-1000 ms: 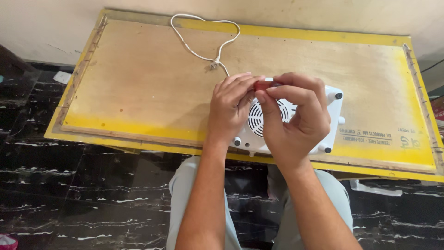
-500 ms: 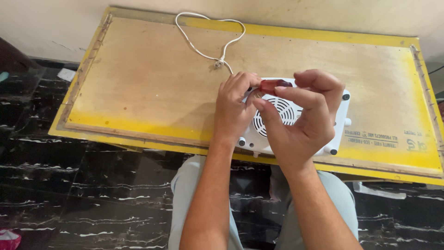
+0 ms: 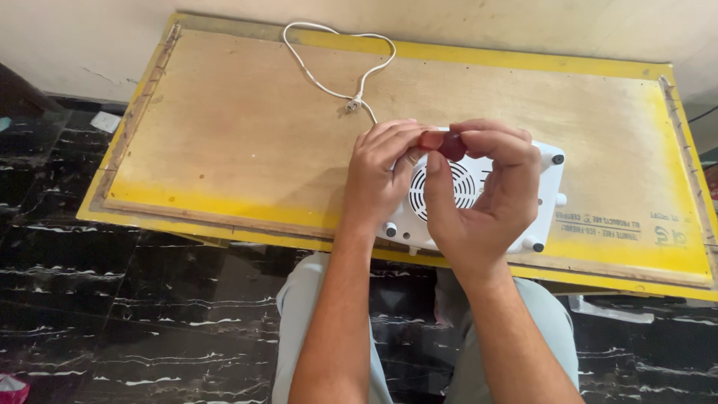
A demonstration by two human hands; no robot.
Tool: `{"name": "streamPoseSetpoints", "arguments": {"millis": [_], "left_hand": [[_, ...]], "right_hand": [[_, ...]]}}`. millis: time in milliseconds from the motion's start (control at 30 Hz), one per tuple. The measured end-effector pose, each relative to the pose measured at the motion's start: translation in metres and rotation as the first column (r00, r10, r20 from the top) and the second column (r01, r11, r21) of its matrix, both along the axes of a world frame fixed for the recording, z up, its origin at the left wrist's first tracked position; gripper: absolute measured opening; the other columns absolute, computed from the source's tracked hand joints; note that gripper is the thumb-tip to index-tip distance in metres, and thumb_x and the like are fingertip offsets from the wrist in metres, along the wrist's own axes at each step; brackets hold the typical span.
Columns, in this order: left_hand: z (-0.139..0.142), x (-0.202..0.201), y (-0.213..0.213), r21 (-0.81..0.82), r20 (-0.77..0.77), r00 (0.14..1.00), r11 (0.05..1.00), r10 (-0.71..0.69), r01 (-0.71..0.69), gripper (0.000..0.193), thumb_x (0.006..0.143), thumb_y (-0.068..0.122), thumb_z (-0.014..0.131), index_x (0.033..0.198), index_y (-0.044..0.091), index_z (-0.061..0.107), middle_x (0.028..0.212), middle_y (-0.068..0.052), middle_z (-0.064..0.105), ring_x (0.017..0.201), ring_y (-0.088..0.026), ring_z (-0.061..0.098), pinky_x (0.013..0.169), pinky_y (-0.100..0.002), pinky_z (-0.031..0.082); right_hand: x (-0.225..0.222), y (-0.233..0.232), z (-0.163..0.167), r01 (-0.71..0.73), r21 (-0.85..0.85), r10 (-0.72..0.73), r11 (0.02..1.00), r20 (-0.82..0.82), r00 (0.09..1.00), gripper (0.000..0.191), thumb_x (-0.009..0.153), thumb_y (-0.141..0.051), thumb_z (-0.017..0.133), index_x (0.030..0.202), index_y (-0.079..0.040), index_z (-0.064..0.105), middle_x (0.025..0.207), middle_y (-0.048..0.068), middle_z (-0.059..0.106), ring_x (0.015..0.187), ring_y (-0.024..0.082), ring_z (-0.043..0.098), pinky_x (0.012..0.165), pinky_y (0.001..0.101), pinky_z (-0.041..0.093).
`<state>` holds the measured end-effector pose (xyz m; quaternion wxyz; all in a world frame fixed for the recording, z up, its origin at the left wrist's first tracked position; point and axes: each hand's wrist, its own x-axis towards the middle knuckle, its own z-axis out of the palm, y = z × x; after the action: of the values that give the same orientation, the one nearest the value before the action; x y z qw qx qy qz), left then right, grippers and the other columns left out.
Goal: The person sits at a low table and uses a screwdriver to unscrew the base of a small white electric appliance. They remove the base cover, manipulate the internal fan and motor assembly by hand, reposition the appliance, and then drive the base screws back in with the screwdriver.
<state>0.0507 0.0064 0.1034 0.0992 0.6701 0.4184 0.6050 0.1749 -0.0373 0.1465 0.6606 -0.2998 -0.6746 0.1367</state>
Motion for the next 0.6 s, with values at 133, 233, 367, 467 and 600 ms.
{"name": "streamPoseSetpoints", "arguments": {"millis": [133, 233, 367, 467, 600], "left_hand": [[-0.005, 0.000, 0.003, -0.013, -0.017, 1.000, 1.000, 0.016, -0.016, 0.022, 0.087, 0.002, 0.074, 0.108, 0.010, 0.071, 0.107, -0.003, 0.074, 0.115, -0.026, 0.070, 0.099, -0.039, 0.050], [-0.008, 0.001, 0.004, -0.031, 0.020, 1.000, 0.999, 0.019, -0.019, 0.025, 0.083, -0.002, 0.073, 0.105, 0.010, 0.070, 0.106, -0.005, 0.074, 0.113, -0.026, 0.070, 0.099, -0.039, 0.050], [-0.007, 0.001, 0.005, -0.080, 0.105, 0.994, 0.997, -0.013, 0.021, 0.024, 0.080, -0.004, 0.071, 0.100, 0.009, 0.067, 0.103, -0.006, 0.074, 0.109, -0.026, 0.071, 0.095, -0.038, 0.051], [-0.004, 0.000, 0.004, -0.077, 0.081, 0.997, 0.997, -0.005, 0.012, 0.025, 0.079, -0.005, 0.067, 0.099, 0.010, 0.067, 0.102, -0.006, 0.073, 0.109, -0.027, 0.070, 0.095, -0.039, 0.050], [-0.002, 0.003, 0.002, -0.094, 0.052, 0.997, 0.994, 0.057, -0.052, 0.022, 0.079, -0.001, 0.073, 0.098, 0.010, 0.066, 0.102, -0.005, 0.073, 0.103, -0.027, 0.069, 0.094, -0.040, 0.049]], "right_hand": [[0.001, 0.003, -0.003, -0.043, -0.008, 0.043, 0.999, -0.037, 0.998, 0.034, 0.101, 0.009, 0.078, 0.123, 0.000, 0.053, 0.124, 0.013, 0.061, 0.103, 0.013, 0.062, 0.094, 0.0247, 0.057], [0.001, 0.006, -0.003, 0.007, 0.026, -0.007, 1.000, 0.010, 1.000, 0.040, 0.097, 0.009, 0.082, 0.123, 0.000, 0.053, 0.123, 0.013, 0.061, 0.111, 0.014, 0.062, 0.098, 0.0260, 0.054], [0.000, 0.008, -0.006, 0.042, 0.008, -0.042, 0.999, 0.023, 0.999, 0.043, 0.095, 0.008, 0.085, 0.123, -0.001, 0.054, 0.121, 0.010, 0.063, 0.109, 0.014, 0.062, 0.096, 0.0257, 0.054], [0.001, 0.013, -0.008, 0.069, -0.023, -0.067, 0.997, 0.053, 0.996, 0.042, 0.094, 0.006, 0.087, 0.122, -0.001, 0.057, 0.119, 0.008, 0.063, 0.105, 0.013, 0.065, 0.093, 0.0253, 0.055], [-0.001, 0.019, -0.015, -0.001, -0.135, 0.006, 0.991, 0.035, 0.999, 0.042, 0.092, 0.003, 0.088, 0.122, -0.002, 0.059, 0.119, 0.006, 0.062, 0.098, 0.011, 0.071, 0.088, 0.0238, 0.059]]}}
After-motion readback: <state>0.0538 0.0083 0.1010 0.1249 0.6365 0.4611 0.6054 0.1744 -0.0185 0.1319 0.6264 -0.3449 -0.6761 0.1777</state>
